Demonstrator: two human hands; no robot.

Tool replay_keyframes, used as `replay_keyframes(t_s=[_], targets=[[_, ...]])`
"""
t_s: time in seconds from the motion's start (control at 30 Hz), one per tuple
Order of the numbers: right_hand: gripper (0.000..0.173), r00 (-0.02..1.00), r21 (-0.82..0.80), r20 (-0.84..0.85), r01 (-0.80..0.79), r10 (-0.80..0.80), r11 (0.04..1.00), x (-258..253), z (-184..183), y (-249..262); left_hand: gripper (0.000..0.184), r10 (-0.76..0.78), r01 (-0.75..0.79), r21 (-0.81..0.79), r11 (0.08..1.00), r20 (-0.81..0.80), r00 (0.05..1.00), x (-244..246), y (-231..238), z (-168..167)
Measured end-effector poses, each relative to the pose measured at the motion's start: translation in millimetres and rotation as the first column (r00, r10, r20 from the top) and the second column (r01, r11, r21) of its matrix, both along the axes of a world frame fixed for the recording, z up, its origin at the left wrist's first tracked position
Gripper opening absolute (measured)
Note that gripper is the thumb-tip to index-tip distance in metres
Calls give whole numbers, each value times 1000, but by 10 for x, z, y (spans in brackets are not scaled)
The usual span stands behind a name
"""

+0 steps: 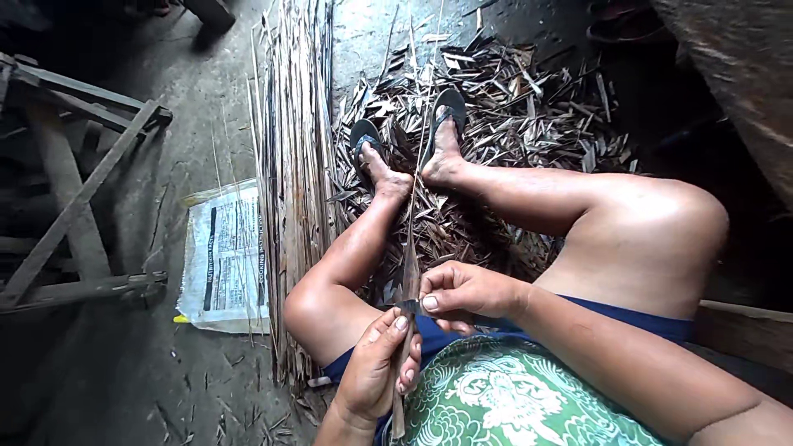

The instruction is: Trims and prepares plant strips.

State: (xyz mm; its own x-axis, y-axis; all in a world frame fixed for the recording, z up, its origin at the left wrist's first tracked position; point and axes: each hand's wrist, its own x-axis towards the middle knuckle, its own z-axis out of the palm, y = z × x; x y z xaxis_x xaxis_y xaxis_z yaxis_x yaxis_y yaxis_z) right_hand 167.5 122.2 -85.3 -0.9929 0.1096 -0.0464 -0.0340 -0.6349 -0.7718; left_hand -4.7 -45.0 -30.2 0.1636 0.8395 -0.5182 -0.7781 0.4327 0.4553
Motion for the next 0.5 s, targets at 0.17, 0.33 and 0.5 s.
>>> replay_keyframes(t_s=[0.17, 0.33, 0.5], targets=[[16, 965, 39, 137, 218, -221, 975, 29, -29, 222, 19, -53, 53, -3, 999, 38, 998, -13, -92, 27], [17, 896, -5, 211, 400, -390, 917, 74, 16, 451, 21, -77, 77, 17, 997, -17, 997, 11, -177, -2], [20, 994, 35, 105, -22, 18, 999, 70, 96, 141, 22, -15, 14, -3, 1000, -96, 995, -16, -54, 10]])
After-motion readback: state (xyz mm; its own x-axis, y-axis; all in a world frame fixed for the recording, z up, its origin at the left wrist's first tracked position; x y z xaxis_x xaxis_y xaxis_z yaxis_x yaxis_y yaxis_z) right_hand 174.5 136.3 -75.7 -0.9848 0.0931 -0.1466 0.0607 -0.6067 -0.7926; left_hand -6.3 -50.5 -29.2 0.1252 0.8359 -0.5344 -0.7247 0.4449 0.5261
